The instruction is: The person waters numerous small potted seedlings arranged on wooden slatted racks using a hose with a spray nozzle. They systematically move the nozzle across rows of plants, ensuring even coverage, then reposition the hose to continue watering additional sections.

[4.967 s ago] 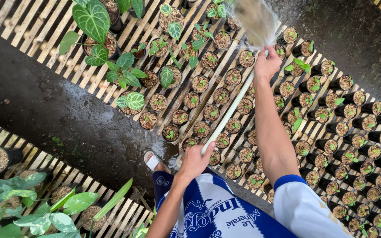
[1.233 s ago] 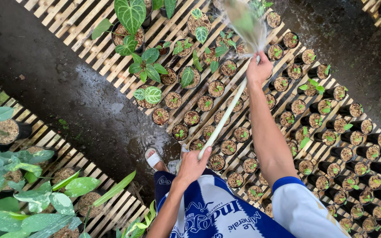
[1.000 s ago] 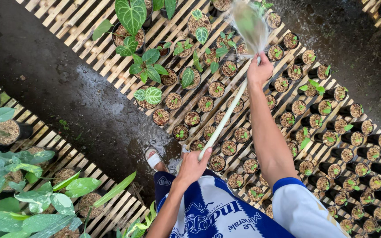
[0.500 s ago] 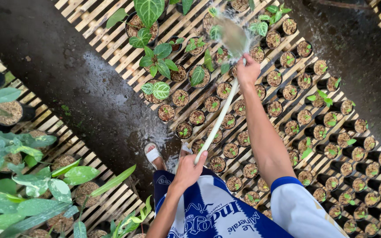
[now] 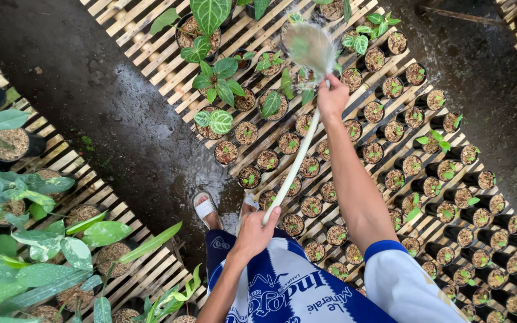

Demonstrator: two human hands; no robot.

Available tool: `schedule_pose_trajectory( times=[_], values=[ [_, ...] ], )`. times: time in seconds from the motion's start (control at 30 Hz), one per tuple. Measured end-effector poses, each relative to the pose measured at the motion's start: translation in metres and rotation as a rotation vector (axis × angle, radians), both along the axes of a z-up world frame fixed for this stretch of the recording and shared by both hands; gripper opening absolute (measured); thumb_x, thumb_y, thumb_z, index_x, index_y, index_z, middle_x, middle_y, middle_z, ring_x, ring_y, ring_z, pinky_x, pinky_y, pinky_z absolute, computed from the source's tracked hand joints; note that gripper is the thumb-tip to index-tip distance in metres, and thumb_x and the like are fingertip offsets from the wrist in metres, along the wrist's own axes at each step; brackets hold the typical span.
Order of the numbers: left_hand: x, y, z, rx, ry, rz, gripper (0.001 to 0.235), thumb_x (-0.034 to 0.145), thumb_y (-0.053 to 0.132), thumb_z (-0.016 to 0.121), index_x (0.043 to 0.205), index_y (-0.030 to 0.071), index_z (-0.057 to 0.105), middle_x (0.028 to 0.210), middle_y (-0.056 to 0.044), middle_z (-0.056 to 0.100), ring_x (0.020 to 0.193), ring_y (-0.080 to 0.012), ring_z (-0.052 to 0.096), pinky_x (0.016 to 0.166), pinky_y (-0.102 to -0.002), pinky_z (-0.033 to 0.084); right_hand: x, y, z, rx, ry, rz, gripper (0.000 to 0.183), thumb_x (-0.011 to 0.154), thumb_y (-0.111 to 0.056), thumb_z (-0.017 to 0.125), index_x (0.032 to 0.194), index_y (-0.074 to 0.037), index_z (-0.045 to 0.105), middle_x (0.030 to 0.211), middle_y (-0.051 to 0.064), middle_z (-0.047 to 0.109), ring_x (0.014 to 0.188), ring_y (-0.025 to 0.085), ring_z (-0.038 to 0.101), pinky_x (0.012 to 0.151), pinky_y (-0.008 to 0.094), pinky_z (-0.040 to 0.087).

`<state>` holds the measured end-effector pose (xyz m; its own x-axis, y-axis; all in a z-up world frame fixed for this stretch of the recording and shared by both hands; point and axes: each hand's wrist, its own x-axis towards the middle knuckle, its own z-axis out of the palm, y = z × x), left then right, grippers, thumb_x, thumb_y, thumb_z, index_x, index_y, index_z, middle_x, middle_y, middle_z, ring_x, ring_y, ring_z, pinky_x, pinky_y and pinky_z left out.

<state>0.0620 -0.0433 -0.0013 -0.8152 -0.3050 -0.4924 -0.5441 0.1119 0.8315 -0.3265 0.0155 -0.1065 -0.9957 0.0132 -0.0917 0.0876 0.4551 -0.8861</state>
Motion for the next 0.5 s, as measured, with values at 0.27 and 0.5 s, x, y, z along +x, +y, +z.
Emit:
schedule_pose_trajectory(
  times=[0.27,0.5],
  values=[
    [-0.007,0.005,-0.002,0.009,-0.032,-0.02,0.063,0.1,0.049,0.058,0.066,-0.004,0.062,0.049,-0.017,0.051,0.045,-0.0285,0.05,0.052,-0.046,0.044,-0.015,0.012,-0.008,-0.032,0.071,-0.003,0.035,0.094,-0.004,0.069,0.128,0.003,0.068,0.113,0.015,0.077,0.09,0.014,0.072,0.079,0.027,0.057],
    [0.004,0.004,-0.009,-0.072,0.097,-0.007,0.063,0.102,0.047,0.057,0.065,-0.004,0.061,0.051,-0.017,0.052,0.047,-0.0316,0.049,0.054,-0.047,0.044,0.003,-0.005,-0.003,0.041,-0.128,-0.025,0.036,0.092,-0.009,0.069,0.128,-0.005,0.069,0.113,0.012,0.076,0.079,0.018,0.07,0.072,0.032,0.057]
  ],
)
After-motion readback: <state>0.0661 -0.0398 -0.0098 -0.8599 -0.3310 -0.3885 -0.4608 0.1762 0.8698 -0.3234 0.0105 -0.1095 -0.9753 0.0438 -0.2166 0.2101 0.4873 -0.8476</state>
